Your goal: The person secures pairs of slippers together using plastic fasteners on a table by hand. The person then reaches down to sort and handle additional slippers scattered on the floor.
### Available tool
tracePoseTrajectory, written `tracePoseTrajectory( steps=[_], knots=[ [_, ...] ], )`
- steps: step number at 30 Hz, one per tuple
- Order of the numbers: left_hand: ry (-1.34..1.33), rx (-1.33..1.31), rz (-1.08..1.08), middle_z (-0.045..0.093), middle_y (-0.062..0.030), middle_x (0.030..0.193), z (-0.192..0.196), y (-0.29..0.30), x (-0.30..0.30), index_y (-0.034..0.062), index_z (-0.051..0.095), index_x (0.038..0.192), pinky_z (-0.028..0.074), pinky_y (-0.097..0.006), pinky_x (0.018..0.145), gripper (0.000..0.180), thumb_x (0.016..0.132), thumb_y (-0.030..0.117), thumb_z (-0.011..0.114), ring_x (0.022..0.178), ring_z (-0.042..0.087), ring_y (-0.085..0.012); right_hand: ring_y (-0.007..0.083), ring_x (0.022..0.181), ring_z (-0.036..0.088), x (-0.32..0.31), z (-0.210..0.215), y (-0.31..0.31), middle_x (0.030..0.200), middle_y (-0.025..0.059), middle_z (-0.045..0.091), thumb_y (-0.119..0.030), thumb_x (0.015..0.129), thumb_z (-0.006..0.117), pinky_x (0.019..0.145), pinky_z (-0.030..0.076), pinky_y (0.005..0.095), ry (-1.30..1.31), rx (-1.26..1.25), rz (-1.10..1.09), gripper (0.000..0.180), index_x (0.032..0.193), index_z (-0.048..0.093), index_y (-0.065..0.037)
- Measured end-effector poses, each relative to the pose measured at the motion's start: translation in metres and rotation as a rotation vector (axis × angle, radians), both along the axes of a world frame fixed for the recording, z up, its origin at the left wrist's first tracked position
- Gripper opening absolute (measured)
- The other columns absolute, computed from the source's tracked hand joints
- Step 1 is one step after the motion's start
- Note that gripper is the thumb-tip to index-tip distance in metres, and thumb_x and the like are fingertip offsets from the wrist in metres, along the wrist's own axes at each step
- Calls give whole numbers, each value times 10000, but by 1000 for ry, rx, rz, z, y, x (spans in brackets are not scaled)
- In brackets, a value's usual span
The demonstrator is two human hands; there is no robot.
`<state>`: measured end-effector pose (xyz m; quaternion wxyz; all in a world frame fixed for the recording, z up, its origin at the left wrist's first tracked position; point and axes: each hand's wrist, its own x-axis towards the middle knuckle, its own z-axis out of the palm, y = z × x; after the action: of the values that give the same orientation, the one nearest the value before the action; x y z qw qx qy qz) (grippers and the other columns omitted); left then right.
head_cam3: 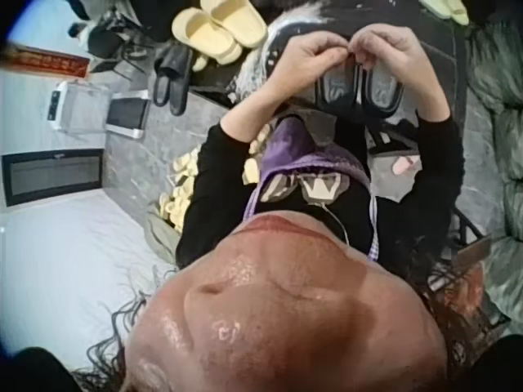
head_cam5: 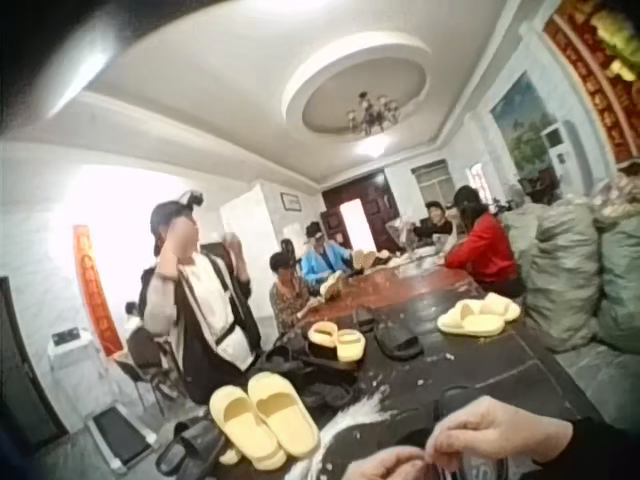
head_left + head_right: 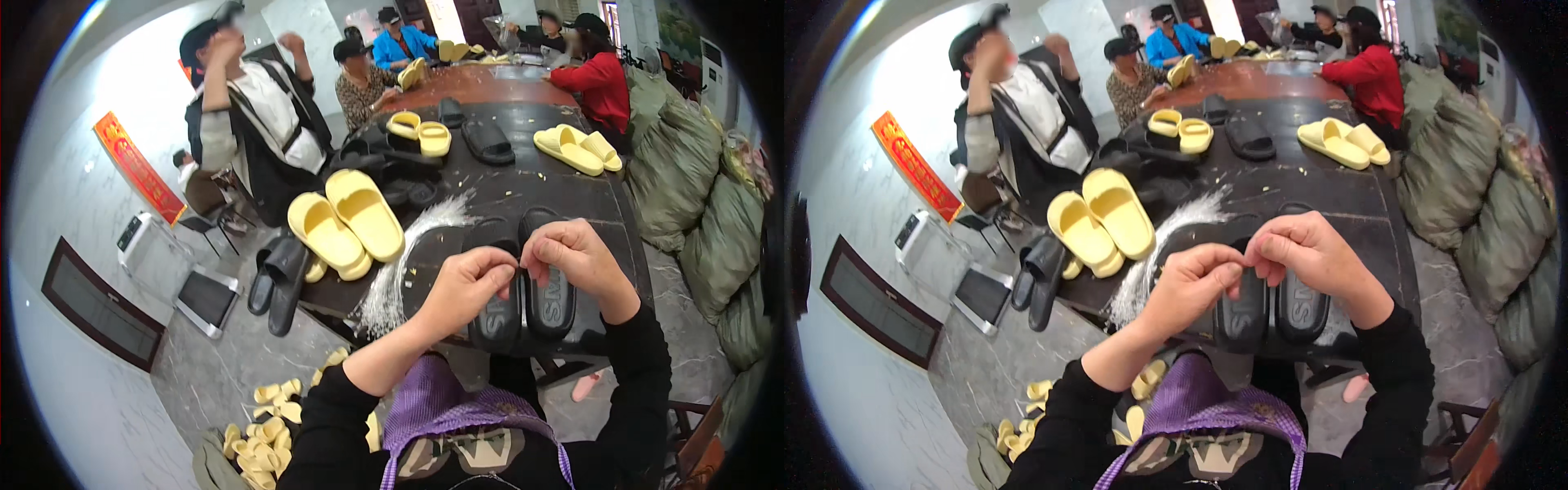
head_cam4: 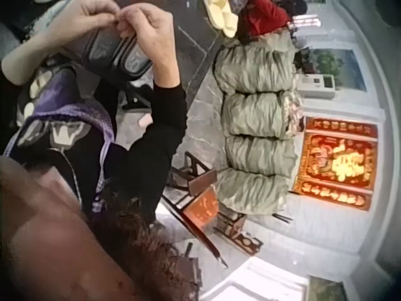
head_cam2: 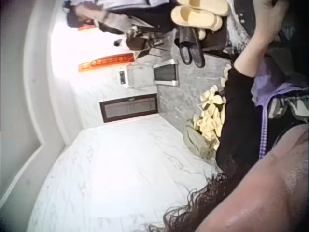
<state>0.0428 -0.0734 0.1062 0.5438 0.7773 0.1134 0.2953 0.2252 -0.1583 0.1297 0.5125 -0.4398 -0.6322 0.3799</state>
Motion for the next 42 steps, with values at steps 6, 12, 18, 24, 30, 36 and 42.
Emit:
tracePoseTrajectory(
  steps=[6, 12, 18, 24, 30, 36, 42],
  knots=[
    [107, -156, 41, 558, 5, 671, -13, 4, 16, -1, 597, 940, 383, -179, 503, 139, 877, 109, 541, 576, 507, -47, 85, 570, 547, 36, -15, -2, 684, 36, 595, -154, 885, 520, 535, 447, 204, 142, -53, -51, 207, 845, 641, 8],
    [264, -249, -24, 528, 10, 631, -34, 14, 30, 2, 589, 872, 370, -188, 472, 122, 867, 119, 556, 526, 481, -55, 84, 567, 536, 53, -50, 13, 685, 36, 592, -136, 876, 528, 529, 438, 205, 273, -94, -64, 185, 879, 643, 9],
    [381, -358, -31, 545, -15, 639, -39, 15, 37, 9, 596, 860, 286, -185, 398, 110, 846, 116, 574, 459, 418, -41, 85, 567, 529, 53, -62, 17, 698, 38, 594, -109, 859, 546, 530, 437, 206, 457, -146, -67, 162, 909, 640, 12],
    [415, -426, -17, 560, -31, 650, -46, 16, 38, 11, 606, 884, 218, -184, 362, 118, 833, 115, 580, 421, 368, -33, 88, 569, 527, 56, -69, 21, 704, 41, 595, -105, 860, 540, 538, 439, 204, 467, -172, -126, 167, 918, 639, 16],
    [351, -534, -39, 568, -38, 658, -45, 17, 43, 7, 607, 899, 230, -186, 359, 125, 829, 106, 577, 408, 369, -40, 87, 584, 526, 52, -69, 21, 692, 38, 586, -112, 862, 539, 547, 435, 201, 353, -152, -103, 173, 901, 645, 19],
    [350, -489, -44, 576, -45, 668, -52, 18, 48, 2, 604, 902, 240, -185, 358, 124, 826, 94, 569, 406, 371, -41, 83, 584, 521, 56, -68, 19, 683, 34, 580, -114, 860, 541, 544, 431, 199, 342, -171, -139, 172, 885, 648, 19],
    [374, -468, -51, 576, -45, 654, -57, 20, 49, -2, 599, 899, 248, -185, 354, 120, 821, 80, 559, 404, 376, -42, 83, 540, 509, 61, -74, 24, 646, 31, 568, -132, 865, 551, 510, 419, 192, 329, -176, -201, 169, 849, 641, 10]
  ],
)
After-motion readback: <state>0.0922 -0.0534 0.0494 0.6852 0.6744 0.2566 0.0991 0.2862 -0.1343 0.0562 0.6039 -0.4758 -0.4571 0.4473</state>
